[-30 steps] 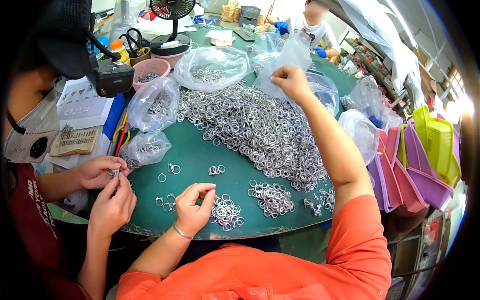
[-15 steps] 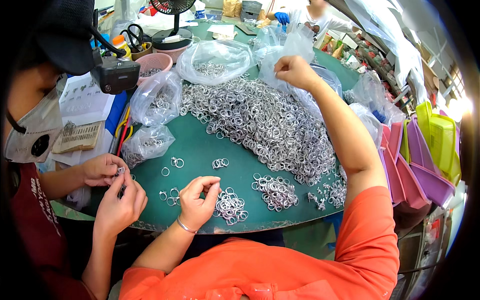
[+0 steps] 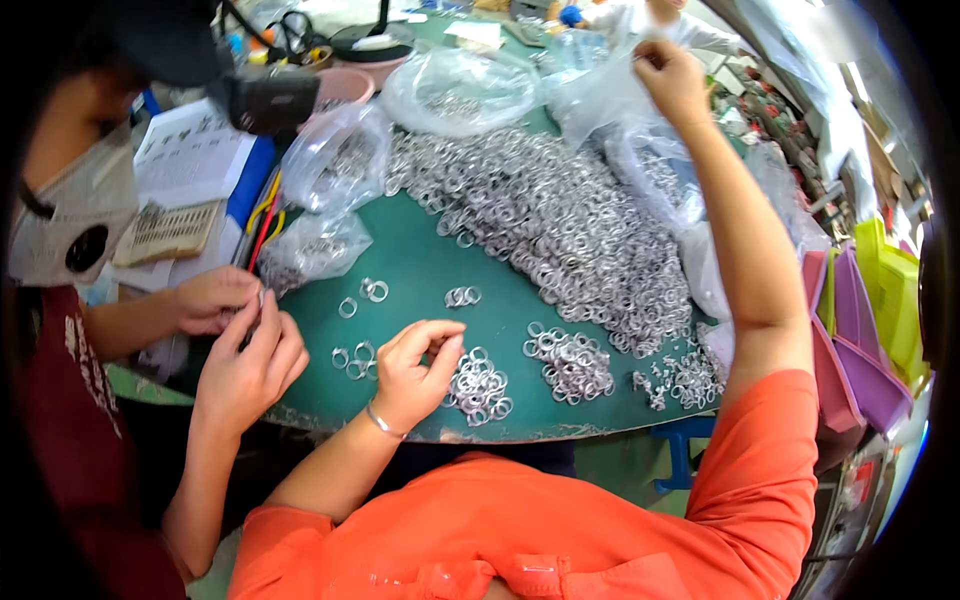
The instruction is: The person picks up and connects small silver metal rings and hooks by hand at a workstation.
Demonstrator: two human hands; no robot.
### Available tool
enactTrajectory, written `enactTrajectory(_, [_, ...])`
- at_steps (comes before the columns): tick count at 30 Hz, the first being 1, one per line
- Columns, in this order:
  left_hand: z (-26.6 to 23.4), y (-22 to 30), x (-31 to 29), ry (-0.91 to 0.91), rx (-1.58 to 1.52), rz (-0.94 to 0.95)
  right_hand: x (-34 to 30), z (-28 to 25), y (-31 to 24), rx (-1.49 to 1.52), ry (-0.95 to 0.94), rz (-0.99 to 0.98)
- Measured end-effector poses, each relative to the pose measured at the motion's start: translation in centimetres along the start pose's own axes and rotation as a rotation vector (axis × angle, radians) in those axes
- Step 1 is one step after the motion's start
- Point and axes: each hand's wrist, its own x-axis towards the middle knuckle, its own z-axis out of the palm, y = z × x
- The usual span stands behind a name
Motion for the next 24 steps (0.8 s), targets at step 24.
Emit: enactTrajectory(24, [-0.1, -0.3, 0.3, -0.154, -0.021, 0.133, -7.4, 5.8, -10.0, 0.712, -0.694, 0.085])
